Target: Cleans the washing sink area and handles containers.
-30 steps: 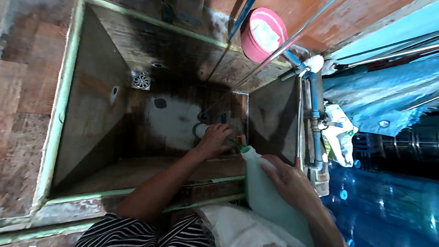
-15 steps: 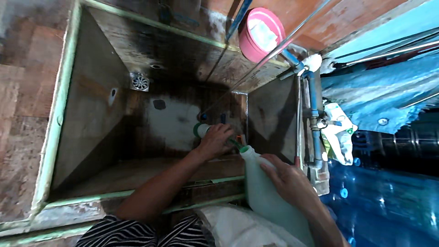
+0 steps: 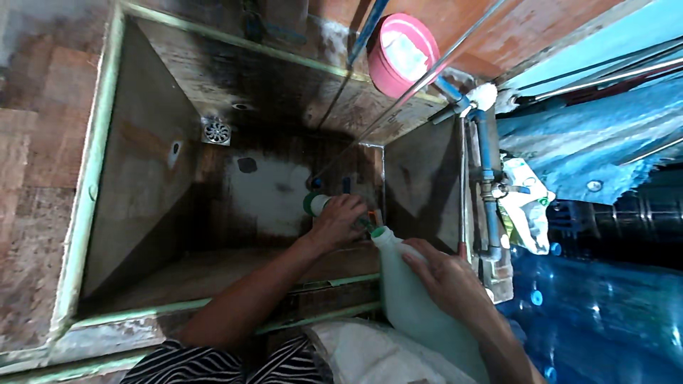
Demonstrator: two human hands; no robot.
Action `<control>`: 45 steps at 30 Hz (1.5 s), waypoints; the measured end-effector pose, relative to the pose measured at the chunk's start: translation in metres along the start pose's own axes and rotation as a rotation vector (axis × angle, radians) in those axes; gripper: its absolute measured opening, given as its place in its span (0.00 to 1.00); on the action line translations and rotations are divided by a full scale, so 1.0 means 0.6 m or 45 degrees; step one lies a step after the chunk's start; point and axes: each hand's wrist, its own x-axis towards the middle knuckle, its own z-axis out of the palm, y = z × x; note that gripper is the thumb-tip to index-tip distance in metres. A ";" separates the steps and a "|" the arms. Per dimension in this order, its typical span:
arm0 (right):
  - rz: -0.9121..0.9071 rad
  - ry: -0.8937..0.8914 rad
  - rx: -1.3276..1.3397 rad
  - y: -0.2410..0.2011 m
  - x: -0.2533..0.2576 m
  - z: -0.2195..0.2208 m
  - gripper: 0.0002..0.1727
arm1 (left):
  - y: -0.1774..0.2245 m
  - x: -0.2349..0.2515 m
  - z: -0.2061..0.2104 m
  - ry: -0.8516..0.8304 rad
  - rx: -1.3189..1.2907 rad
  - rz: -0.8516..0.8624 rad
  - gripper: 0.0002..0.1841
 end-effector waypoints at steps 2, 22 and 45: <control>-0.012 0.007 -0.003 0.001 0.000 0.001 0.24 | 0.002 0.000 0.000 0.002 0.005 0.007 0.20; -0.008 0.222 0.163 0.003 -0.067 -0.009 0.25 | 0.077 0.005 -0.038 -0.063 -0.081 0.121 0.23; -0.156 1.317 1.045 0.115 -0.249 0.059 0.18 | 0.178 0.324 -0.490 0.791 0.227 -0.291 0.26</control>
